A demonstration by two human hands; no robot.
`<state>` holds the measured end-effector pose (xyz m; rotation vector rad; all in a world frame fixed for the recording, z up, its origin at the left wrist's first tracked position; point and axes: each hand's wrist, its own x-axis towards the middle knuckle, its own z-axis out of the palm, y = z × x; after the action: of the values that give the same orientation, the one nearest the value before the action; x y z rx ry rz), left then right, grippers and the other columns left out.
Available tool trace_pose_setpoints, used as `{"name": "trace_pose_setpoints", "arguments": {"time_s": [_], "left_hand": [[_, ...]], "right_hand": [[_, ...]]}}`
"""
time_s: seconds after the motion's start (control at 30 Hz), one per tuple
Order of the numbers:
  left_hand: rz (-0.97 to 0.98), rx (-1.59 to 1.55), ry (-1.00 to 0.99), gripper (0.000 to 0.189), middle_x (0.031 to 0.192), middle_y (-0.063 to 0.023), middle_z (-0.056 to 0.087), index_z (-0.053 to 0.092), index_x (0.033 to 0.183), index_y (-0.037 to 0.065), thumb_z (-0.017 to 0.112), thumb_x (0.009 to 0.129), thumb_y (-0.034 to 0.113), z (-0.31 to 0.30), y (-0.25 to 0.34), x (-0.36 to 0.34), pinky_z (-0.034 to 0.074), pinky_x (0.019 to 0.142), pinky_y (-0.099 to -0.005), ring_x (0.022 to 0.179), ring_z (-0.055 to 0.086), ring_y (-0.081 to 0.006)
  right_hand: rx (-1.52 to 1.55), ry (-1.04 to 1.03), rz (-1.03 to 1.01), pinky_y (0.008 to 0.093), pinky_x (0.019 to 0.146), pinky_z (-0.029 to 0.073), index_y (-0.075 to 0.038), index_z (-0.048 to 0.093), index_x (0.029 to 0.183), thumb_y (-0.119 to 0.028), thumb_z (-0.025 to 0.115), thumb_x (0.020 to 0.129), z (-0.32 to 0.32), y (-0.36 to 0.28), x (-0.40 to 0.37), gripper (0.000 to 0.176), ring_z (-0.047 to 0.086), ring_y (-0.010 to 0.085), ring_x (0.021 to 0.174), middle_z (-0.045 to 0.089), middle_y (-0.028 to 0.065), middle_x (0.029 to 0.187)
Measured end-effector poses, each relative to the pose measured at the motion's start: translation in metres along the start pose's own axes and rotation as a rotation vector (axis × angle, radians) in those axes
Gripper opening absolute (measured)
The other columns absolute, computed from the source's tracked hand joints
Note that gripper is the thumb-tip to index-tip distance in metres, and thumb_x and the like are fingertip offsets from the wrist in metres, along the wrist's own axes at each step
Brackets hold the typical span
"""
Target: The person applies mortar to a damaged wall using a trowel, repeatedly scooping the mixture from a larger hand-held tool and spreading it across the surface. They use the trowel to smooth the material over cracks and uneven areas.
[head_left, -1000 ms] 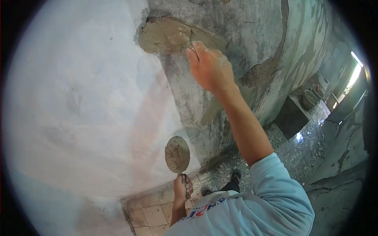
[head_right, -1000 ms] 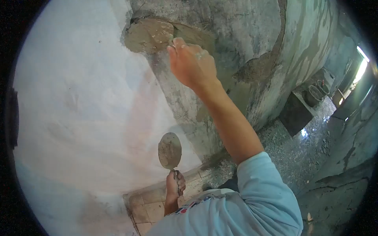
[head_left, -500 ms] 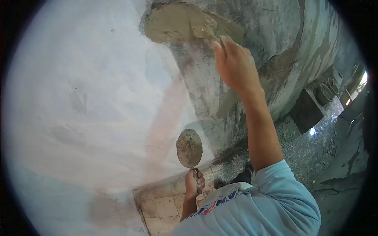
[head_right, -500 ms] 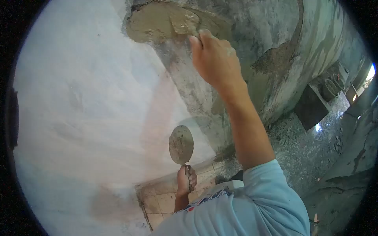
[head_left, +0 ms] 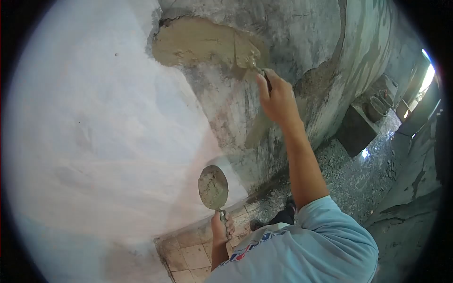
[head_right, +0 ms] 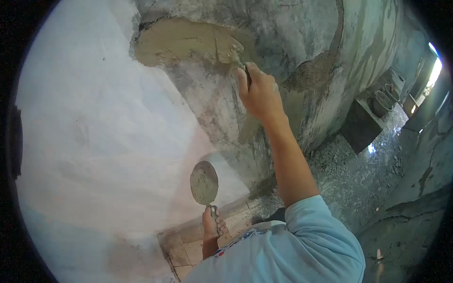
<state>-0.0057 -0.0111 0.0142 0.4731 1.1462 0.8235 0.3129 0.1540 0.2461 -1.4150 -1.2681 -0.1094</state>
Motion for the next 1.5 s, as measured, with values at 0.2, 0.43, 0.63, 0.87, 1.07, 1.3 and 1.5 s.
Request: {"name": "trace_pose_setpoints", "arguments": {"time_s": [0.2, 0.43, 0.63, 0.87, 1.07, 1.3, 1.5], "left_hand": [[0.004, 0.009, -0.032, 0.049, 0.052, 0.0017, 0.037, 0.048, 0.079, 0.013, 0.038, 0.106, 0.053, -0.003, -0.008, 0.0, 0.03, 0.032, -0.028, 0.035, 0.032, -0.0115], [0.019, 0.048, -0.044, 0.049, 0.052, 0.003, 0.037, 0.048, 0.079, 0.014, 0.039, 0.105, 0.055, -0.005, -0.014, -0.007, 0.031, 0.033, -0.0273, 0.035, 0.034, -0.0107], [0.022, 0.05, -0.068, 0.047, 0.051, 0.0027, 0.039, 0.049, 0.077, 0.015, 0.041, 0.105, 0.053, -0.001, -0.022, -0.001, 0.031, 0.032, -0.0284, 0.033, 0.035, -0.0113], [0.082, 0.061, -0.161, 0.046, 0.052, 0.0007, 0.042, 0.05, 0.076, 0.01, 0.04, 0.106, 0.044, 0.001, -0.013, -0.015, 0.032, 0.033, -0.029, 0.035, 0.037, -0.0122], [0.163, 0.076, -0.169, 0.043, 0.053, -0.0006, 0.045, 0.052, 0.075, 0.009, 0.041, 0.105, 0.038, -0.005, -0.018, -0.013, 0.033, 0.034, -0.0296, 0.036, 0.039, -0.0128], [0.313, 0.316, -0.159, 0.04, 0.06, 0.002, 0.049, 0.062, 0.087, 0.004, 0.043, 0.108, 0.031, -0.028, -0.029, 0.004, 0.038, 0.048, -0.0291, 0.049, 0.045, -0.0092], [0.299, 0.282, -0.189, 0.038, 0.062, 0.0035, 0.049, 0.063, 0.089, 0.003, 0.044, 0.108, 0.031, -0.034, -0.018, -0.001, 0.038, 0.05, -0.029, 0.054, 0.045, -0.007]], "right_hand": [[0.055, 0.039, 0.084, 0.0504, 0.073, 0.05, 0.001, 0.065, 0.112, -0.028, 0.053, 0.103, 0.01, 0.038, -0.022, 0.032, 0.065, 0.0463, 0.084, 0.068, 0.0259, 0.089], [0.108, 0.042, 0.189, 0.0406, 0.061, 0.044, 0.003, 0.067, 0.109, -0.027, 0.05, 0.106, 0.021, 0.087, -0.065, 0.035, 0.054, 0.0236, 0.061, 0.056, 0.0135, 0.069], [0.24, -0.261, 0.531, 0.0437, 0.077, 0.053, 0.002, 0.067, 0.108, -0.026, 0.049, 0.104, -0.031, 0.067, -0.121, 0.034, 0.063, 0.0297, 0.066, 0.063, 0.0188, 0.075], [-0.123, -0.626, -0.036, 0.0437, 0.076, 0.055, -0.001, 0.068, 0.109, -0.02, 0.061, 0.099, -0.062, 0.036, -0.185, 0.023, 0.066, 0.0337, 0.074, 0.067, 0.0142, 0.086], [-0.313, -0.63, -0.222, 0.046, 0.084, 0.051, -0.013, 0.073, 0.108, -0.014, 0.076, 0.085, -0.065, 0.046, -0.199, 0.023, 0.065, 0.0313, 0.088, 0.063, 0.0054, 0.101], [-0.26, -0.485, -0.424, 0.0423, 0.092, 0.037, -0.014, 0.076, 0.098, -0.006, 0.08, 0.078, -0.043, 0.08, -0.197, 0.022, 0.062, 0.0231, 0.092, 0.062, 0.0043, 0.1], [-0.123, -0.574, -0.402, 0.0437, 0.093, 0.037, -0.011, 0.075, 0.098, -0.006, 0.082, 0.076, -0.025, 0.081, -0.229, 0.023, 0.062, 0.0241, 0.09, 0.061, 0.006, 0.103]]}}
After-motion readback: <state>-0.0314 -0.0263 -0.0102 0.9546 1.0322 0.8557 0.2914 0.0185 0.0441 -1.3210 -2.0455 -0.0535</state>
